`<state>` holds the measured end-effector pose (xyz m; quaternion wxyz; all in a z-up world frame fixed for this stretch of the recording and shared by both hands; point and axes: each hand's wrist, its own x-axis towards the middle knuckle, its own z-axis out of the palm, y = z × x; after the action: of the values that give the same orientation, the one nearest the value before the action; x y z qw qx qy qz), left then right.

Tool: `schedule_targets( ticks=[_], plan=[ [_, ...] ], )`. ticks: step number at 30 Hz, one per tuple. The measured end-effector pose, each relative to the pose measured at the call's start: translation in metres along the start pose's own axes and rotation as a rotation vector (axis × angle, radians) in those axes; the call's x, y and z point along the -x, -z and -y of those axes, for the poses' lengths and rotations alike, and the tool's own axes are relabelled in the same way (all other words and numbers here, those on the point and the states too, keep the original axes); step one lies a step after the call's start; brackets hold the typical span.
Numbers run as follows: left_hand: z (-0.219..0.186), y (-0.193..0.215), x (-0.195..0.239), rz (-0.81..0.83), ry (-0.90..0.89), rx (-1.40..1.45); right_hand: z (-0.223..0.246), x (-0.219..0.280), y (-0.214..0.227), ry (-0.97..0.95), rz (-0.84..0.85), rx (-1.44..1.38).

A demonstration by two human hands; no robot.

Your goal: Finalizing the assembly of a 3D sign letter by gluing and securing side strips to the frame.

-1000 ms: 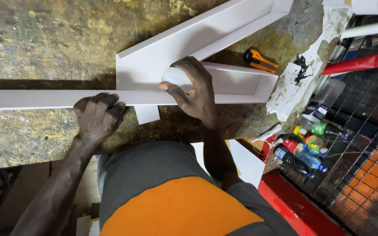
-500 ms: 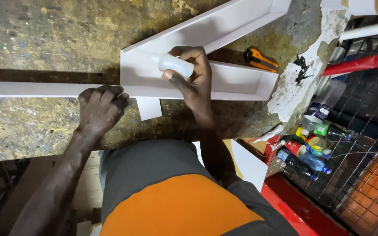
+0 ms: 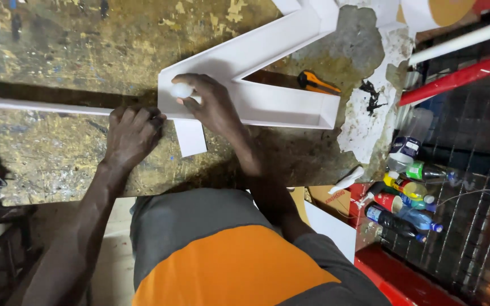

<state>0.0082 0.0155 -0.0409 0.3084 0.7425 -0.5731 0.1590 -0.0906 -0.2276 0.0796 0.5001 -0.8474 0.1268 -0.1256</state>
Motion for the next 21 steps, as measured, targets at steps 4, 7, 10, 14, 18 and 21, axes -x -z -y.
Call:
schedule_targets(
  ticks=[4,7,10,14,18,21],
  plan=[
    [0.005,-0.009,0.013,0.021,0.009,0.007,0.007,0.015,0.013,0.014,0.045,0.112],
    [0.010,-0.014,0.012,0.034,-0.014,0.030,0.008,0.028,0.032,0.006,0.029,0.136],
    [0.008,-0.019,0.017,-0.016,0.011,-0.066,-0.001,0.054,0.051,0.058,-0.105,0.110],
    [-0.011,0.003,-0.001,0.294,0.218,-0.333,-0.010,0.091,0.090,0.069,-0.280,0.129],
    [-0.001,0.000,0.014,0.407,0.354,-0.319,-0.029,0.121,0.140,-0.038,-0.545,0.058],
    [-0.007,-0.002,0.009,0.329,0.346,-0.336,-0.045,0.137,0.194,-0.025,-0.691,0.086]
  ],
)
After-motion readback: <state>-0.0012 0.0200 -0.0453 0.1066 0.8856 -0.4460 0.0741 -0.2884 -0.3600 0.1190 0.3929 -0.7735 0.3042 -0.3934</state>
